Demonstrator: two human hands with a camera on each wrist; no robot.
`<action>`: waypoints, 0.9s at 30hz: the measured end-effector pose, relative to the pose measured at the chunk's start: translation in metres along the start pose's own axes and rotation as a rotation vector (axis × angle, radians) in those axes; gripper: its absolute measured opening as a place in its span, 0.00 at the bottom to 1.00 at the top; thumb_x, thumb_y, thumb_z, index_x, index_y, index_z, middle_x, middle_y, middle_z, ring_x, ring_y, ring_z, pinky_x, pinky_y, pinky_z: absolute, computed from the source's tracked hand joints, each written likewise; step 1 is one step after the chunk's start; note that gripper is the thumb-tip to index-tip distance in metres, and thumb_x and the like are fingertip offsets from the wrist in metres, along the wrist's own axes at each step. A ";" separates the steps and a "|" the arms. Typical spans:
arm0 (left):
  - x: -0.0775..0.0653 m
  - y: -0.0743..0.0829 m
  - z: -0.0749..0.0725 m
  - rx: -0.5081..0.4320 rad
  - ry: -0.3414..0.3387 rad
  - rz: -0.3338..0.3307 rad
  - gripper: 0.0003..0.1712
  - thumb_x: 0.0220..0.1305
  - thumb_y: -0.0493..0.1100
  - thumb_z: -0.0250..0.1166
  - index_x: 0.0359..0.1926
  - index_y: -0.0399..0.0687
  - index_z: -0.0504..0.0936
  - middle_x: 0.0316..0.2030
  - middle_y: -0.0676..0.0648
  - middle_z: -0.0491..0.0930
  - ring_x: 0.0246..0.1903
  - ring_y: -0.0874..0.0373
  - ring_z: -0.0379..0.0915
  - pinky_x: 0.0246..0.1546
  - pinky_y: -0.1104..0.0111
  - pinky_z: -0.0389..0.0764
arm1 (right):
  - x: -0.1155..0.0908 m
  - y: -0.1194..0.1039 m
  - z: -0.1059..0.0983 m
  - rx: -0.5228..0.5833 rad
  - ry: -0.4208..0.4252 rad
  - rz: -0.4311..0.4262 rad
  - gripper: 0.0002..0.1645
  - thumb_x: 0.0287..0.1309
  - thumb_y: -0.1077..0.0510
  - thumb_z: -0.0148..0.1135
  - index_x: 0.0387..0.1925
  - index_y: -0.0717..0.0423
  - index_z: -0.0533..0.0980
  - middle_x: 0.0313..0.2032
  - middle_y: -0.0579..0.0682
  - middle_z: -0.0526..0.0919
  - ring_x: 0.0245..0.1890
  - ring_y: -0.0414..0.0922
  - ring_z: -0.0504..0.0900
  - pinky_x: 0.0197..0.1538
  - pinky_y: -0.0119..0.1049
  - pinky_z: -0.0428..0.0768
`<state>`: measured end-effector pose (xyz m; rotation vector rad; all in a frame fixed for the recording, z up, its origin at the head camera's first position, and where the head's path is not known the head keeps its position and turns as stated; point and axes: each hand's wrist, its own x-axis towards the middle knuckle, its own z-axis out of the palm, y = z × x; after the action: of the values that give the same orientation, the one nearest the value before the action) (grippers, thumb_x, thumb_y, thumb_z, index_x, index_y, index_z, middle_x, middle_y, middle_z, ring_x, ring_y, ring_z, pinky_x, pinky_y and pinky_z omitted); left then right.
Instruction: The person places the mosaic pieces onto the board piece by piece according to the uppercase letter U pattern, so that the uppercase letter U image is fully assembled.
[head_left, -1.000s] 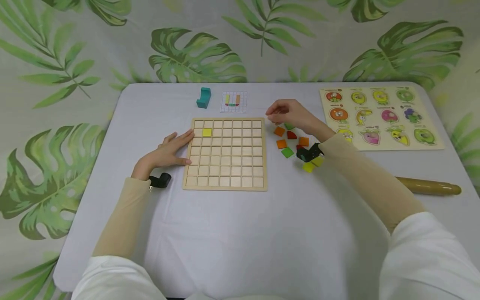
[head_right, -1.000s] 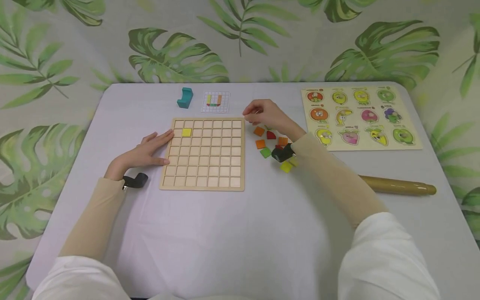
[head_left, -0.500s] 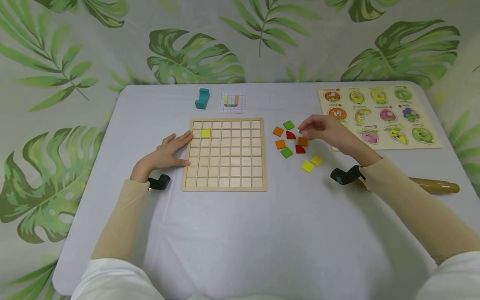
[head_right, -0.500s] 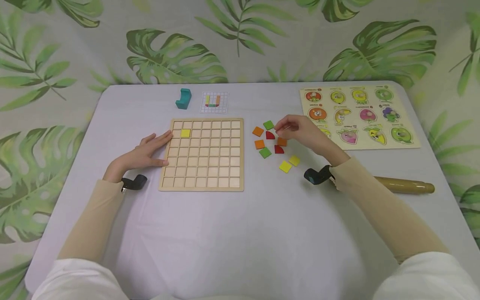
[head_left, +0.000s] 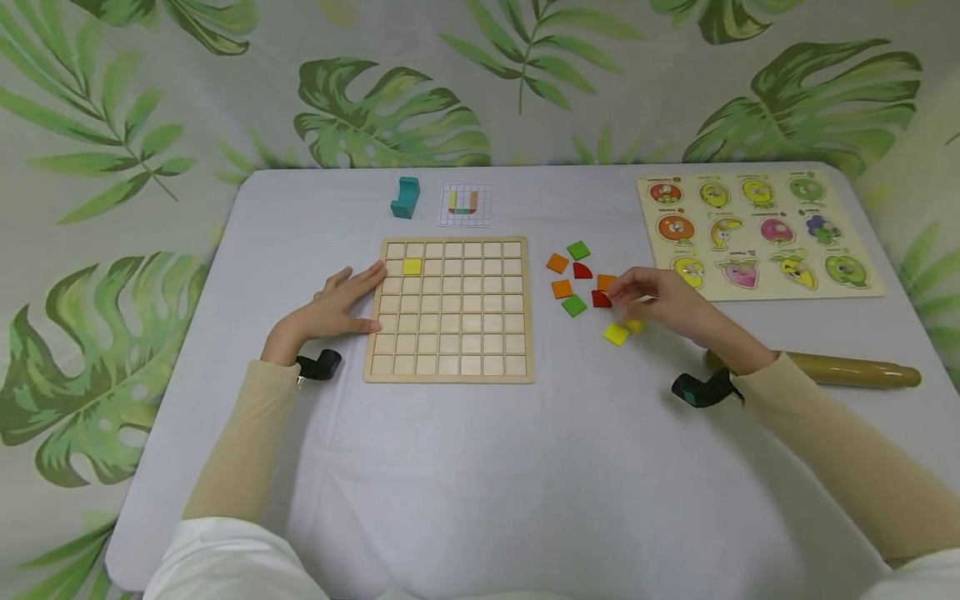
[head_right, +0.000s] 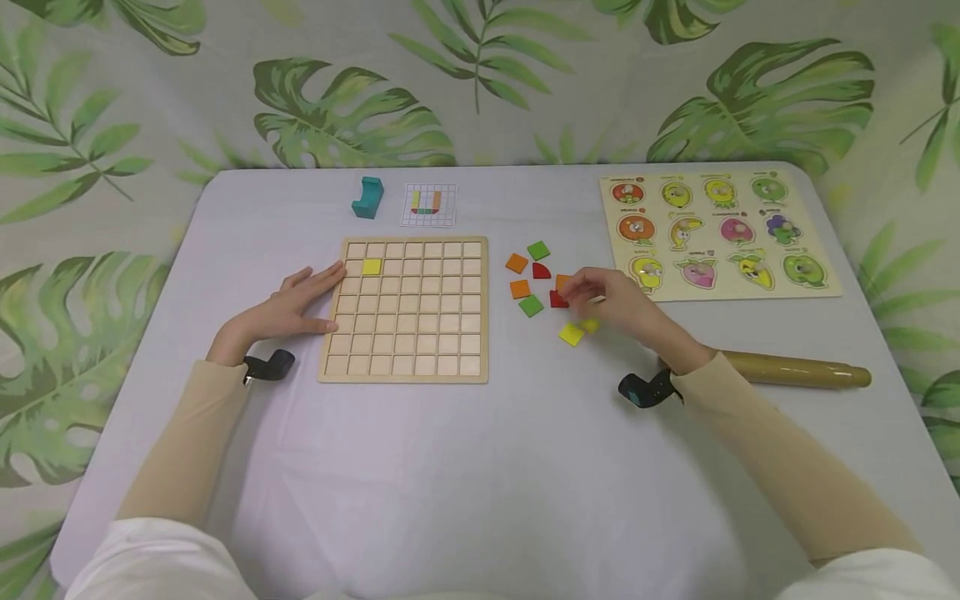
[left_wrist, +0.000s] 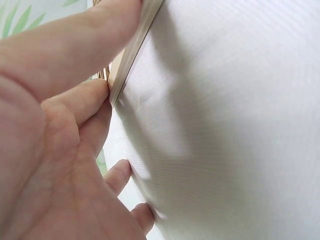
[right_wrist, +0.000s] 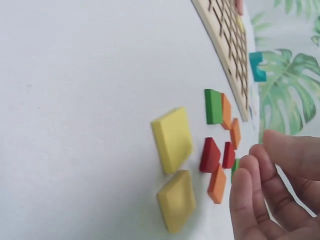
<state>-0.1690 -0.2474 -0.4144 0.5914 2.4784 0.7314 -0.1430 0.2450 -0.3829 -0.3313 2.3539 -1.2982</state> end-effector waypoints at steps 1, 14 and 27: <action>0.000 0.000 0.000 -0.001 0.001 0.000 0.52 0.63 0.50 0.65 0.76 0.47 0.41 0.75 0.46 0.34 0.70 0.37 0.18 0.56 0.30 0.33 | -0.001 0.001 0.002 -0.014 -0.010 0.001 0.15 0.60 0.72 0.56 0.50 0.68 0.74 0.47 0.63 0.78 0.45 0.53 0.74 0.43 0.26 0.74; -0.001 0.002 0.000 -0.022 0.009 -0.010 0.52 0.62 0.49 0.66 0.76 0.47 0.42 0.75 0.46 0.35 0.70 0.38 0.18 0.56 0.30 0.32 | -0.006 0.010 0.019 -0.214 -0.015 -0.071 0.16 0.49 0.75 0.65 0.42 0.65 0.78 0.40 0.57 0.80 0.42 0.52 0.74 0.44 0.33 0.75; -0.001 0.001 0.000 -0.025 0.009 -0.007 0.52 0.62 0.49 0.66 0.76 0.48 0.42 0.75 0.47 0.34 0.70 0.38 0.18 0.54 0.28 0.31 | 0.001 0.010 0.029 -0.362 0.006 -0.088 0.15 0.44 0.79 0.67 0.35 0.65 0.79 0.34 0.55 0.78 0.36 0.52 0.73 0.43 0.45 0.76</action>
<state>-0.1674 -0.2469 -0.4136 0.5714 2.4753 0.7627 -0.1306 0.2280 -0.4049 -0.5455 2.6011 -0.9020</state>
